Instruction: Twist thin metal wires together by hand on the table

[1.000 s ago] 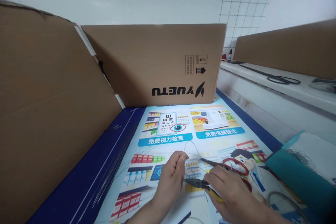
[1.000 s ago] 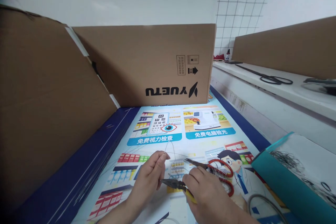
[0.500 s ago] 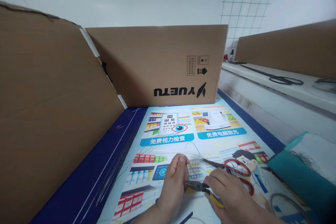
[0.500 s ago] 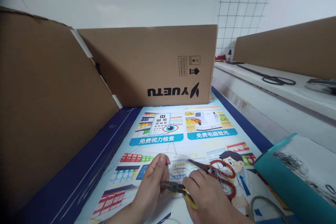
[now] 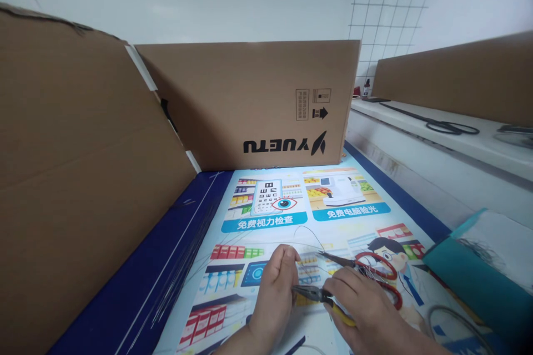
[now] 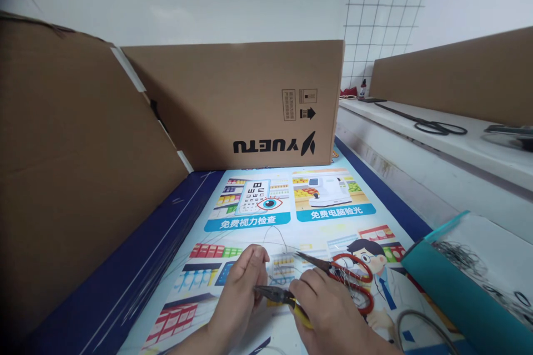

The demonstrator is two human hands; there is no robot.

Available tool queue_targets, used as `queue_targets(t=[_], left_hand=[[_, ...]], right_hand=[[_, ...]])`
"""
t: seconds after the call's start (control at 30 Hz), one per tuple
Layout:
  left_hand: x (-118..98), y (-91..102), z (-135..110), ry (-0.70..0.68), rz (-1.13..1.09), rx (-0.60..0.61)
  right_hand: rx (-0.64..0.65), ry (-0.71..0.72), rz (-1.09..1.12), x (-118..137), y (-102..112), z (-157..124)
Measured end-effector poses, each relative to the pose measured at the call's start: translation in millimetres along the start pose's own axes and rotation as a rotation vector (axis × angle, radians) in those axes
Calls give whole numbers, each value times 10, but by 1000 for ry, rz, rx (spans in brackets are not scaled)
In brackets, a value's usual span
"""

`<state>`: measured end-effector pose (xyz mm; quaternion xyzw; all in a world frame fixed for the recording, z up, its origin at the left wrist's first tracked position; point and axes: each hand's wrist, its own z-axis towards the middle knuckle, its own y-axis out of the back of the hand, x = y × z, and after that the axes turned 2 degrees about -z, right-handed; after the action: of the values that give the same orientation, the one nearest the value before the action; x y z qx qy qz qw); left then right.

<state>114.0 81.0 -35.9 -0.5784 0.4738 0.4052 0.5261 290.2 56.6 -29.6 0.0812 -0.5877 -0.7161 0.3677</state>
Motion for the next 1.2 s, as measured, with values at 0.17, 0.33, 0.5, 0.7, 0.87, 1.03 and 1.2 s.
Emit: queue_targets(t=[0.17, 0.33, 0.5, 0.7, 0.87, 1.03, 1.2], left_hand=[[-7, 0, 0, -15, 20, 10], [-25, -7, 0, -39, 29, 29], [-31, 17, 8, -71, 44, 58], [-27, 62, 27, -63, 9, 162], [-31, 70, 15, -62, -30, 250], [-13, 71, -9, -77, -79, 329], [-80, 2, -90, -63, -196, 387]], right_hand=[[3, 3, -2, -5, -3, -5], [-3, 27, 11, 1, 12, -20], [-9, 23, 57, 19, 64, -4], [72, -28, 230, 41, 72, 26], [256, -157, 444, 40, 85, 53], [478, -309, 782, 40, 152, 115], [613, -422, 1042, 106, 224, 181]])
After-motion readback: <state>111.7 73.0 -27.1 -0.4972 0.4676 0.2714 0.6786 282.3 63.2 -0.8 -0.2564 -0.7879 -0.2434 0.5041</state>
